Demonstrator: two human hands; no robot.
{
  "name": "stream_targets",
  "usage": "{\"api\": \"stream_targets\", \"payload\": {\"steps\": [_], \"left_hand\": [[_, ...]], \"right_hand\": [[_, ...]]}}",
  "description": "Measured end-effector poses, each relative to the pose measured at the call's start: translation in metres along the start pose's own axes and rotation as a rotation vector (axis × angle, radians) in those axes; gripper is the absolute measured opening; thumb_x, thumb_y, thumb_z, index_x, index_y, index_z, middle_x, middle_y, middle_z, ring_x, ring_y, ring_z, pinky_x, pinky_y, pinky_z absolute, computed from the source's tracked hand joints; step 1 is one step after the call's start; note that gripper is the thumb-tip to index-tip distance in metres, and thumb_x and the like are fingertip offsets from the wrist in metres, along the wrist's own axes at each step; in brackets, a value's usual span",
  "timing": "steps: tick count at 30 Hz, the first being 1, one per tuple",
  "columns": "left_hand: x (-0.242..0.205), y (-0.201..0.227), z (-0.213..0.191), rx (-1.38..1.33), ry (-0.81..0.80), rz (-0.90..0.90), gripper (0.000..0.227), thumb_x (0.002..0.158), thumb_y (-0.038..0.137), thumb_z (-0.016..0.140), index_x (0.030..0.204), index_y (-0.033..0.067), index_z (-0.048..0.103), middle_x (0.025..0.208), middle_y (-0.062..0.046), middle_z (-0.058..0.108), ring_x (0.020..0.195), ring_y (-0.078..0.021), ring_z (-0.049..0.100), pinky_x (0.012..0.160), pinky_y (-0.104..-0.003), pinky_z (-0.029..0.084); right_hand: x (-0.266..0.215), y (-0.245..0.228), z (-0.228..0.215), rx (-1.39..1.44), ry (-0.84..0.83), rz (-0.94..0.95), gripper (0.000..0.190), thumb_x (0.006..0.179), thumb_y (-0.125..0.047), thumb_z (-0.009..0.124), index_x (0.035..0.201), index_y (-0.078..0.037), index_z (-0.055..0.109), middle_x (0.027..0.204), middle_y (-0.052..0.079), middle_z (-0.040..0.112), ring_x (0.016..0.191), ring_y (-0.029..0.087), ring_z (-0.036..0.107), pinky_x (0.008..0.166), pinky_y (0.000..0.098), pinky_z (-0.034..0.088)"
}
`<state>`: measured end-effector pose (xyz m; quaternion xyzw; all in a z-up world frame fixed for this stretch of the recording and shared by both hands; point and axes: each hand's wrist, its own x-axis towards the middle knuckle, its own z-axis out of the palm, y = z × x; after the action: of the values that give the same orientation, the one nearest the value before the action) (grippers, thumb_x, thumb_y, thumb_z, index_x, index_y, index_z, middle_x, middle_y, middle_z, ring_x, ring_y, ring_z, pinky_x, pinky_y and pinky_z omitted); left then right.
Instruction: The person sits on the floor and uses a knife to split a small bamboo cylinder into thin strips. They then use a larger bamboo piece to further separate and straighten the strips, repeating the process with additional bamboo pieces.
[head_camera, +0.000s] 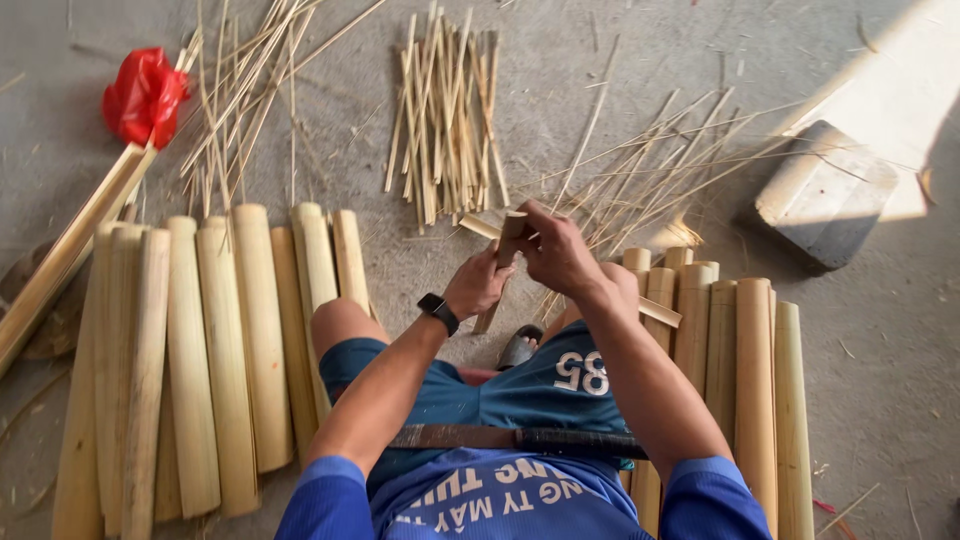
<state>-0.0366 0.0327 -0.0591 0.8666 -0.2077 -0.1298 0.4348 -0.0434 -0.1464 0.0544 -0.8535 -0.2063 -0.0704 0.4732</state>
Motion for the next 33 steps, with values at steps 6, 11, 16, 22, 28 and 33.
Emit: {"api": "stream_targets", "payload": {"steps": [6,11,16,22,28,33], "left_hand": [[0.006,-0.015,-0.001,-0.211,-0.006,0.193,0.026,0.093,0.004,0.063,0.118,0.0032,0.054,0.096,-0.018,0.071,0.090,-0.0365,0.071,0.077,-0.046,0.056],[0.015,0.001,-0.021,-0.033,0.081,0.181,0.024,0.087,0.005,0.072,0.108,0.0053,0.060,0.090,-0.015,0.076,0.086,-0.0311,0.077,0.075,-0.041,0.061],[0.030,-0.006,-0.028,0.087,0.123,0.232,0.026,0.090,0.005,0.068,0.115,0.0071,0.059,0.085,-0.012,0.076,0.076,-0.0272,0.076,0.067,-0.038,0.063],[0.025,-0.058,-0.038,0.142,0.179,0.138,0.006,0.103,0.007,0.059,0.106,0.0105,0.062,0.092,-0.009,0.076,0.064,-0.0203,0.072,0.051,-0.031,0.062],[-0.007,-0.070,-0.069,0.022,0.279,0.136,0.017,0.097,0.016,0.068,0.111,0.0106,0.060,0.100,-0.010,0.076,0.080,-0.0200,0.076,0.065,-0.030,0.065],[0.000,-0.005,-0.036,-0.222,0.228,0.559,0.041,0.099,0.021,0.068,0.129,0.0027,0.048,0.115,-0.020,0.067,0.104,-0.0360,0.068,0.087,-0.041,0.057]], "right_hand": [[0.003,0.000,0.003,-0.021,-0.005,0.023,0.015,0.091,0.007,0.063,0.101,-0.003,0.057,0.092,0.014,0.074,0.086,0.026,0.076,0.071,0.0348,0.065],[0.005,0.004,0.008,-0.136,0.056,0.033,0.014,0.089,0.008,0.060,0.095,-0.005,0.057,0.080,0.011,0.072,0.070,0.023,0.074,0.060,0.0343,0.060],[-0.003,0.022,0.013,-0.041,0.115,0.006,0.014,0.091,0.007,0.061,0.096,-0.005,0.056,0.075,0.010,0.072,0.062,0.022,0.072,0.053,0.0342,0.055],[-0.023,0.094,0.026,0.058,0.328,-0.095,0.019,0.094,0.012,0.062,0.092,-0.007,0.062,0.087,0.010,0.072,0.075,0.019,0.070,0.063,0.0317,0.061],[-0.038,0.097,0.001,0.250,0.308,0.046,0.018,0.093,0.011,0.060,0.091,-0.006,0.065,0.092,0.009,0.071,0.081,0.018,0.071,0.072,0.0315,0.064],[0.031,-0.008,-0.008,0.043,0.006,-0.049,0.007,0.098,0.001,0.062,0.096,-0.006,0.061,0.089,0.006,0.071,0.079,0.014,0.071,0.070,0.0303,0.064]]}}
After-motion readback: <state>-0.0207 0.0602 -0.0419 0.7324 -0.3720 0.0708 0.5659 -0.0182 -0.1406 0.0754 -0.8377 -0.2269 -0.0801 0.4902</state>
